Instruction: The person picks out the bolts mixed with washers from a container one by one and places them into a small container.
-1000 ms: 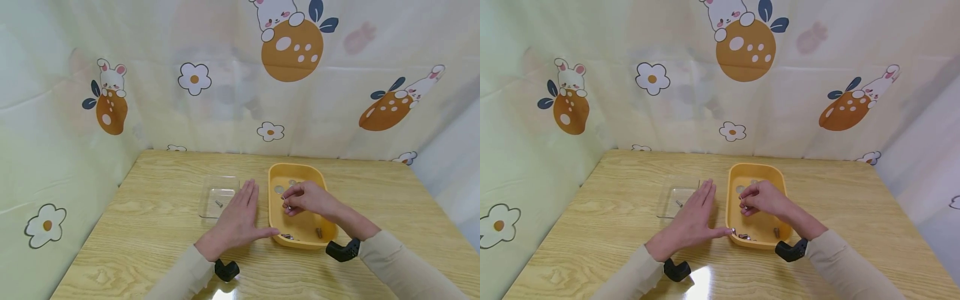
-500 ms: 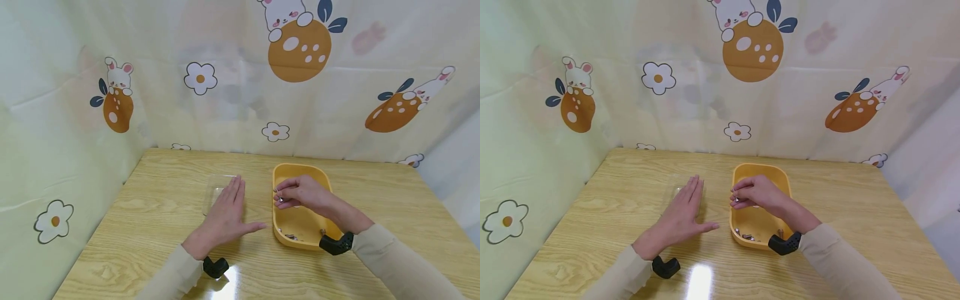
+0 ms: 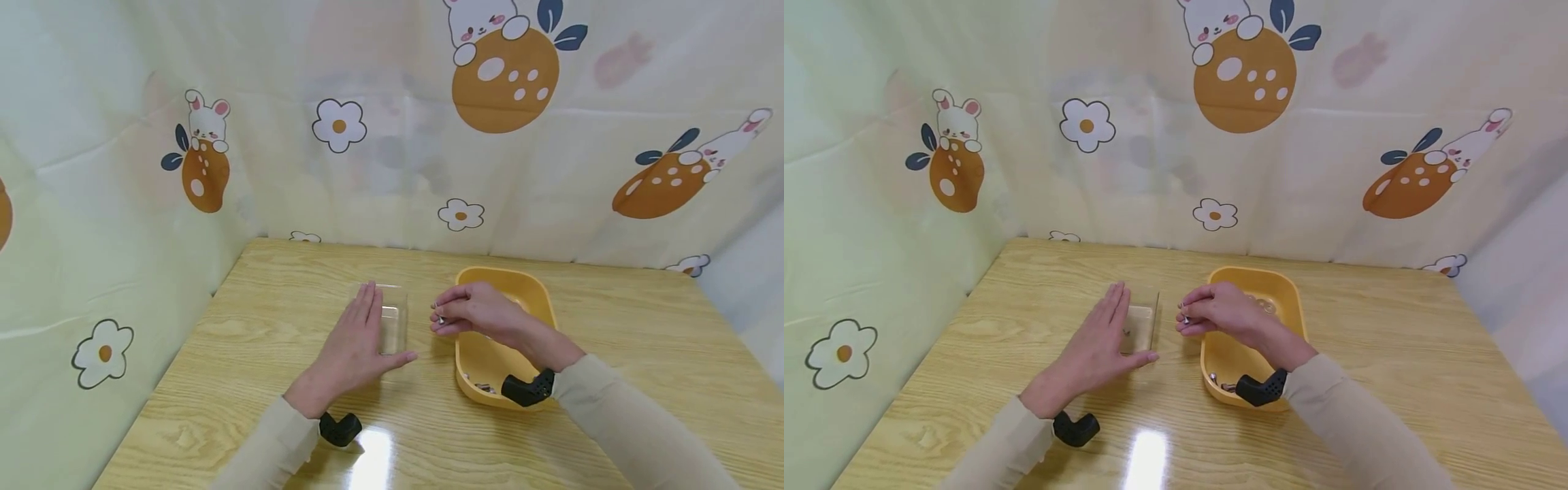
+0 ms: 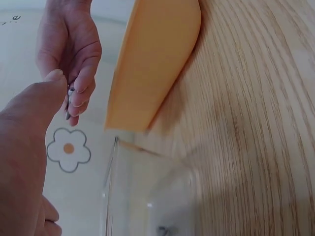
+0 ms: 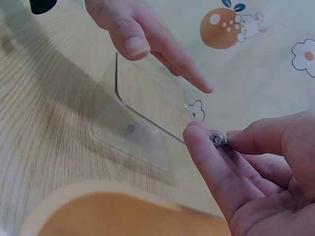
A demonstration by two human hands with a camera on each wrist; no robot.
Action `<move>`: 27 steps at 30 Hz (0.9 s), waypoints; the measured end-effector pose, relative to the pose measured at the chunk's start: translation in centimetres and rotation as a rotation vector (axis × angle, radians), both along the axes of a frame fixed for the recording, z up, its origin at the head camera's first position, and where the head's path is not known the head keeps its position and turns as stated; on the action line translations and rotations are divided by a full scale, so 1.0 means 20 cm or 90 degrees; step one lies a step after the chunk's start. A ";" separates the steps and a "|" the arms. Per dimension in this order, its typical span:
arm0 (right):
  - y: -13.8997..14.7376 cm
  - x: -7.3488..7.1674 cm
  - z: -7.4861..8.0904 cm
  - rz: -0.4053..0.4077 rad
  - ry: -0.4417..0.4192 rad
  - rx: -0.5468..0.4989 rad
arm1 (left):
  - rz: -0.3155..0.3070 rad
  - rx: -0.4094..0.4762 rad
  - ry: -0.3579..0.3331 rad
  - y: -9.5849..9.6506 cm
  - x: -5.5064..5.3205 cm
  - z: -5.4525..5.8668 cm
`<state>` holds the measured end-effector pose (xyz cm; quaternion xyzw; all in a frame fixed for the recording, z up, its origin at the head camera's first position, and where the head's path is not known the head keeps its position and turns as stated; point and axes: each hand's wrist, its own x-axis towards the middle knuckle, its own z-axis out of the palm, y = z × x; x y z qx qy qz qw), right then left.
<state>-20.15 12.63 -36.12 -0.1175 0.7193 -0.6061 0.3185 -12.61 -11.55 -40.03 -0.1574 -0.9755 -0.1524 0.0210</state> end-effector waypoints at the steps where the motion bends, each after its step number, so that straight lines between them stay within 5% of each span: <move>1: -0.01 -0.01 0.00 0.004 -0.001 -0.002 | 0.004 -0.002 0.002 -0.01 0.00 0.00; 20: -0.32 -0.08 0.01 0.053 0.009 0.032 | 0.047 -0.005 -0.006 -0.15 0.00 -0.04; 27: -0.44 -0.08 0.01 0.095 0.058 0.095 | 0.050 -0.006 -0.005 -0.16 -0.01 -0.08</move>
